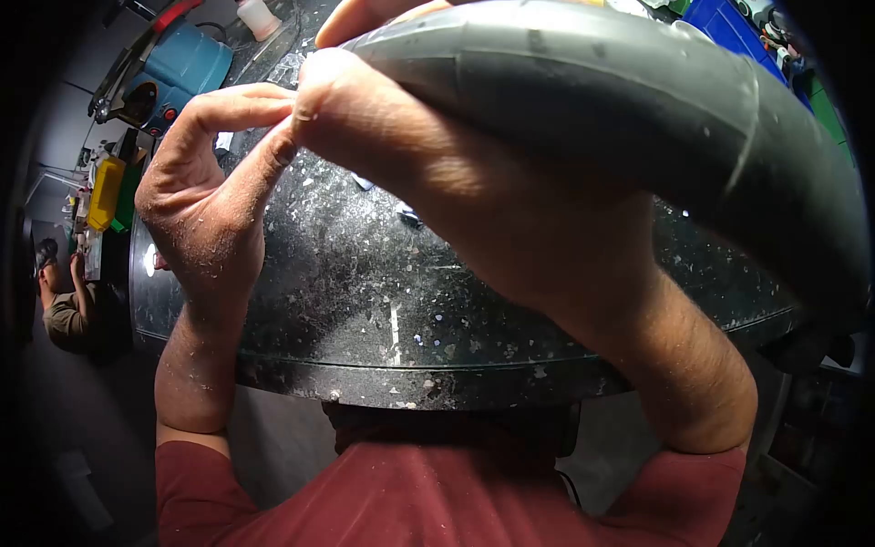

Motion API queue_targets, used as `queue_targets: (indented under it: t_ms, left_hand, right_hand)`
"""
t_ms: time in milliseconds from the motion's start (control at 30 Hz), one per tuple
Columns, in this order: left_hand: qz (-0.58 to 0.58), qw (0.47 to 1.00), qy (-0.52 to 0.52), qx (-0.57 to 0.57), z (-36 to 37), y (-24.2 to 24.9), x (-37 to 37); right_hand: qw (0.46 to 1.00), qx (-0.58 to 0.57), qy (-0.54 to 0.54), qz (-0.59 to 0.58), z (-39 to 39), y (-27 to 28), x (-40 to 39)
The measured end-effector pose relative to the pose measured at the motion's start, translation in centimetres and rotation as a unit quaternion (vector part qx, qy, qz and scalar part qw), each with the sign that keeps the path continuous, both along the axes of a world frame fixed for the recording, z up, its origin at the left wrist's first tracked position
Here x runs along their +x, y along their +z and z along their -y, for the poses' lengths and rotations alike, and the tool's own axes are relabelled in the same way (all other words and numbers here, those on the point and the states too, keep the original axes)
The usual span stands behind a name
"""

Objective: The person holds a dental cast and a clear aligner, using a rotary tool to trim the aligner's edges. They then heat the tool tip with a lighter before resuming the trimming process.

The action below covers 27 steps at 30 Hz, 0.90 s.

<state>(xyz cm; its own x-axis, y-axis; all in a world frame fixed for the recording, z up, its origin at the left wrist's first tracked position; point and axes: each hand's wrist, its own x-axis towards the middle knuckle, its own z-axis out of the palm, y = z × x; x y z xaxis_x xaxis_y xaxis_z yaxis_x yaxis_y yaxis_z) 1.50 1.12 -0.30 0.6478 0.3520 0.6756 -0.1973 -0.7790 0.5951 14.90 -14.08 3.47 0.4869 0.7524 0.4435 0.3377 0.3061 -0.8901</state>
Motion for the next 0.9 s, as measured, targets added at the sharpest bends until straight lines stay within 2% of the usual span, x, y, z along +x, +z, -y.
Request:
queue_targets:
  t_ms: [167, 900]
  left_hand:
    - [0.005, 0.998, 0.015, 0.053, 0.08, 0.07, 0.06]
    - [-0.002, 0.996, 0.016, 0.093, -0.01, 0.19, -0.05]
  right_hand:
    - [1.000, -0.004, -0.013, 0.004, 0.27, -0.09, 0.42]
    - [0.998, -0.014, -0.046, 0.036, -0.03, -0.20, 0.07]
